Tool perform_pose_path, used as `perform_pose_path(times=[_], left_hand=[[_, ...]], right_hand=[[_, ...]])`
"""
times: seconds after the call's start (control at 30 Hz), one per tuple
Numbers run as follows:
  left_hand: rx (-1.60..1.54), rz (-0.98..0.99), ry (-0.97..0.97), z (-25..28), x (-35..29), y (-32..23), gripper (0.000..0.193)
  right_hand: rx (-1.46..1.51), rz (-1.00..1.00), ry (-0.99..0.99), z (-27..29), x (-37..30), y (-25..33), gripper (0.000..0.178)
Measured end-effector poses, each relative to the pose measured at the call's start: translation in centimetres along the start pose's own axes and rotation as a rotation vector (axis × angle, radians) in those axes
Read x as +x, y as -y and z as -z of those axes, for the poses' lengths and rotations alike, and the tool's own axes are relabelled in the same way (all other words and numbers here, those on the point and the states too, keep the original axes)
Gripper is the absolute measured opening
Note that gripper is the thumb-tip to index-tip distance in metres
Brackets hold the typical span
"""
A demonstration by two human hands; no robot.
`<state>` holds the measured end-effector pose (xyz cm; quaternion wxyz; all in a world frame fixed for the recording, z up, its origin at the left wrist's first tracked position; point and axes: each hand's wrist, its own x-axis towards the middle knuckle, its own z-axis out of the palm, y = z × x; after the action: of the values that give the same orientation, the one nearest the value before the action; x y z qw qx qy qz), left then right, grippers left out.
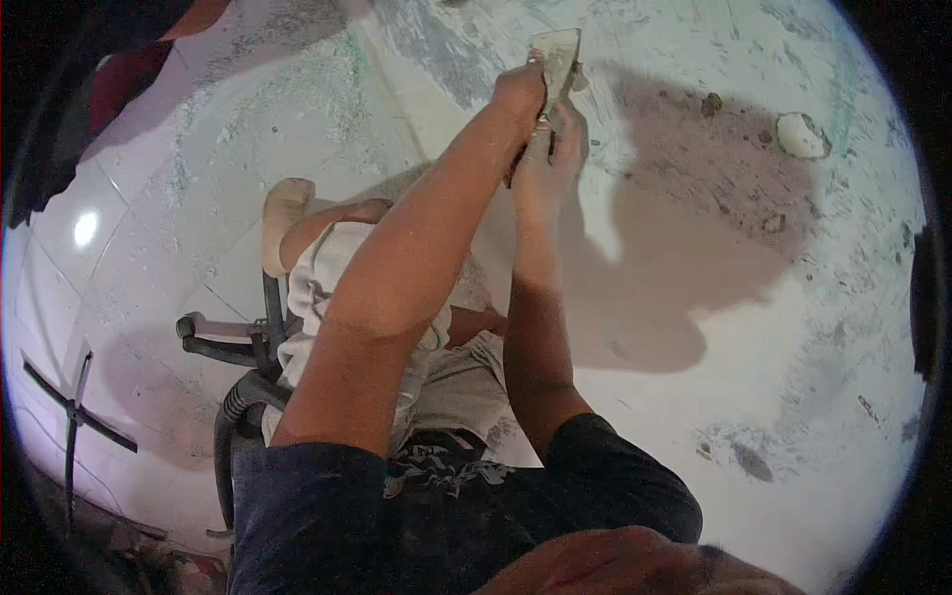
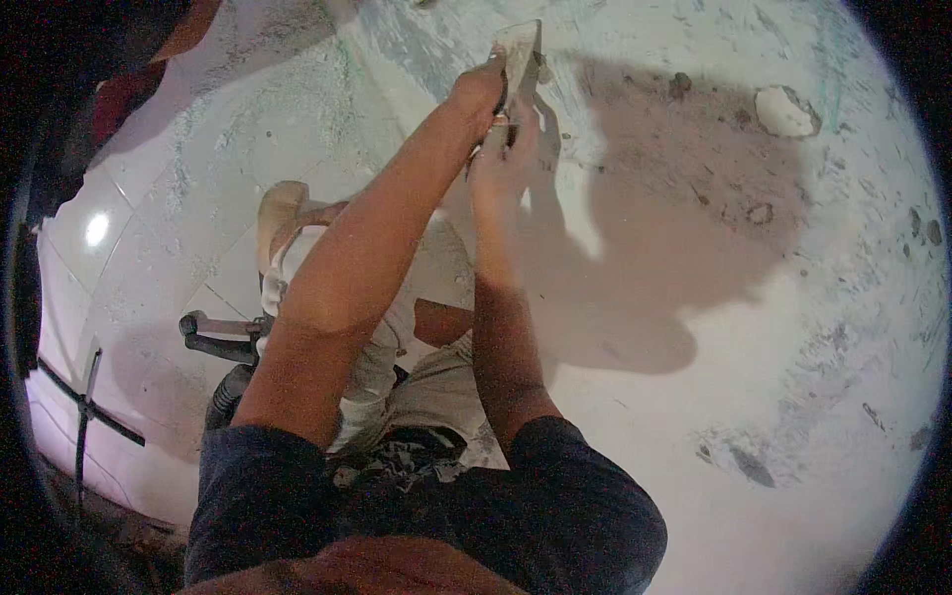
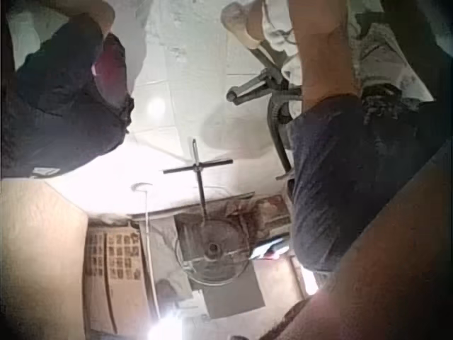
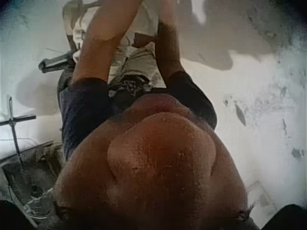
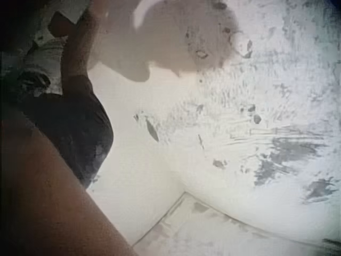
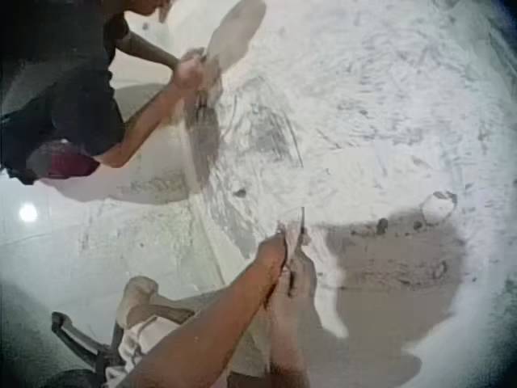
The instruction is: Scraping old paint or plaster from a wall using a putty knife.
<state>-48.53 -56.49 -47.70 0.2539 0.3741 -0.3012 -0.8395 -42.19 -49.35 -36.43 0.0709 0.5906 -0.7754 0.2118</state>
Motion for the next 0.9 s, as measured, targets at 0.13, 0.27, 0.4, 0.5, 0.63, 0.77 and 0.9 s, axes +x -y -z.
perform_pose_path(times=[0.13,0.27,0.4,0.5,0.63,0.77,0.9], left_hand=[[-0.270,0.075,-0.110,-3.4,-4.4,-2.4,0.048],[-0.514,0.403,0.074,-2.2,-4.8,-5.1,0.053],[-0.079,0.032,-0.166,-1.1,-1.5,-1.5,0.053],[-0.606,0.438,0.326,-0.5,-2.8,-5.0,0.056],[0.054,-0.091,-0.223,-0.8,-2.1,-1.6,0.060],[-0.653,0.401,0.319,-0.5,-7.6,-9.2,0.057],[0.014,0.123,-0.310,1.0,0.1,-2.4,0.055]], right_hand=[[0.217,-0.311,0.071,3.4,-1.9,-1.8,0.035],[0.108,-0.249,0.023,3.6,-2.8,-2.7,0.034],[0.396,-0.236,0.066,1.3,-1.5,-0.7,0.033],[0.002,-0.166,0.009,2.2,0.3,0.0,0.030],[0.596,-0.390,-0.049,-0.1,-2.3,-0.4,0.031],[0.028,-0.147,-0.003,2.1,-0.3,-2.1,0.032],[0.810,-0.499,0.076,-1.0,-1.2,2.6,0.036]])
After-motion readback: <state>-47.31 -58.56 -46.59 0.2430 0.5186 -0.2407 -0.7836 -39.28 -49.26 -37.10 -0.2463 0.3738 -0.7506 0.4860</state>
